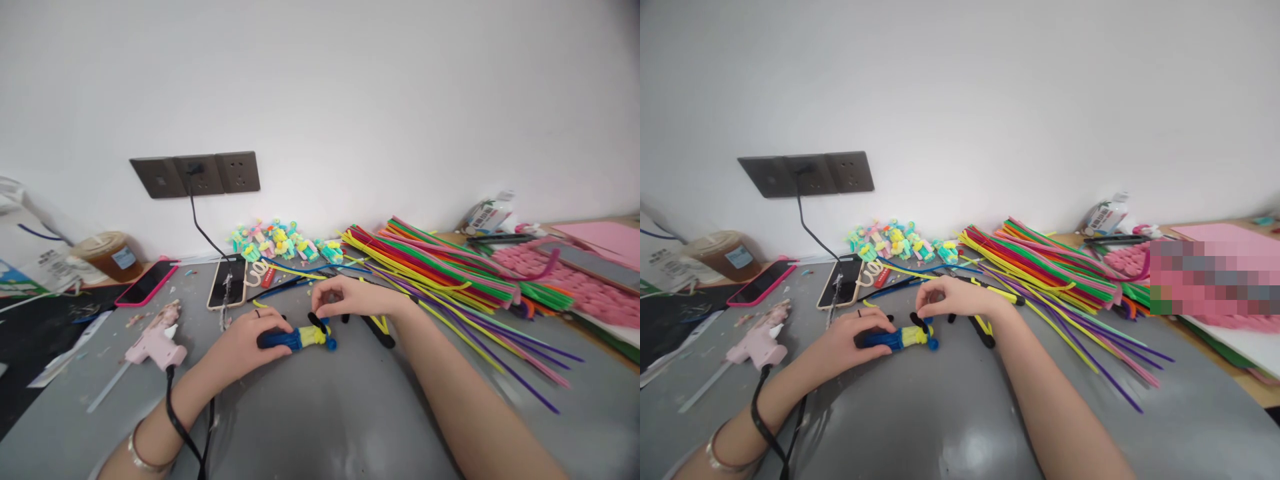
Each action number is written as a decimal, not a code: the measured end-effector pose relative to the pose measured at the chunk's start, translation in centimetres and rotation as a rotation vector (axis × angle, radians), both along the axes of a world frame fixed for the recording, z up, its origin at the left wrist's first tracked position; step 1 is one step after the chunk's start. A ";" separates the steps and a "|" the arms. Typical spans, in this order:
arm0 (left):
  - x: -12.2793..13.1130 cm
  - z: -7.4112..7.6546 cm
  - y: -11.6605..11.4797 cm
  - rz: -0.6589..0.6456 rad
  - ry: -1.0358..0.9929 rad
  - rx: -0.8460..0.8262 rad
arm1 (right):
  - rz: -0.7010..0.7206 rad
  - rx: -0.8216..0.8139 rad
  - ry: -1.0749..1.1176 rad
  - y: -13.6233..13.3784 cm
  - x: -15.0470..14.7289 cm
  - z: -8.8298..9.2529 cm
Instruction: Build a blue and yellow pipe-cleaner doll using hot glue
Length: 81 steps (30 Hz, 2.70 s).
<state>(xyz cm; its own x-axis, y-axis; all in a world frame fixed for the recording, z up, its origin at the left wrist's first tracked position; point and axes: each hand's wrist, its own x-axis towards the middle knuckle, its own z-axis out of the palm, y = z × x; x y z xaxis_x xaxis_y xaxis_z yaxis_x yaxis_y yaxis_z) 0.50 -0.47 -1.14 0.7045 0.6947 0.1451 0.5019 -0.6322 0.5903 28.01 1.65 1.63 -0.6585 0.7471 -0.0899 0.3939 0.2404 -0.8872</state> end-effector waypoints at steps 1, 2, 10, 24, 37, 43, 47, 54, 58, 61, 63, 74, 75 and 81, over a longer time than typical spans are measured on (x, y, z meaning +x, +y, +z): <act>0.0 0.1 0.0 0.003 -0.001 -0.005 | -0.050 0.031 0.000 0.0 0.6 0.1; 0.0 0.1 -0.1 0.006 -0.001 -0.008 | -0.105 0.062 -0.009 0.1 1.2 0.2; 0.3 0.3 -0.3 0.086 0.020 -0.002 | -0.211 0.108 -0.357 -0.2 3.8 0.1; 0.2 0.9 0.1 0.287 -0.103 0.084 | -0.343 0.250 -0.132 -0.7 1.4 0.9; 0.3 1.0 -0.6 0.246 -0.360 0.160 | -0.291 0.320 0.283 -2.8 -5.6 0.5; 0.2 1.3 -0.6 0.309 -0.433 0.247 | -0.379 0.263 0.315 -2.5 -6.0 0.1; 0.1 1.4 -0.5 0.329 -0.456 0.317 | -0.384 0.247 0.331 -2.4 -6.1 -0.4; -0.2 1.1 0.0 0.256 -0.549 0.509 | -0.362 0.350 0.359 -2.7 -6.5 -0.5; -0.1 1.3 -0.1 0.270 -0.568 0.541 | -0.383 0.384 0.413 -2.8 -6.8 -0.8; 0.0 1.4 -0.3 0.296 -0.562 0.532 | -0.404 0.428 0.420 -2.7 -6.9 -1.0; 0.0 1.4 -0.2 0.301 -0.559 0.533 | -0.409 0.459 0.424 -2.7 -6.9 -1.0; -0.2 1.2 -0.1 0.245 -0.559 0.525 | -0.424 0.357 0.416 -2.9 -7.0 -1.0; -0.2 1.2 -0.1 0.248 -0.560 0.521 | -0.438 0.334 0.421 -2.9 -7.0 -1.0; 0.3 1.4 -0.3 0.237 -0.549 0.424 | -0.412 0.103 0.561 -2.7 -7.1 -0.7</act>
<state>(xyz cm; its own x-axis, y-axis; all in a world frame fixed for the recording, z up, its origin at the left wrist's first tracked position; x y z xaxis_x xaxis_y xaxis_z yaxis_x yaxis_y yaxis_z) 0.84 -0.77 0.21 0.2904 0.6257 0.7240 0.3557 -0.7730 0.5253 20.95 -1.06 0.95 -0.2463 0.9322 0.2652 -0.0399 0.2636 -0.9638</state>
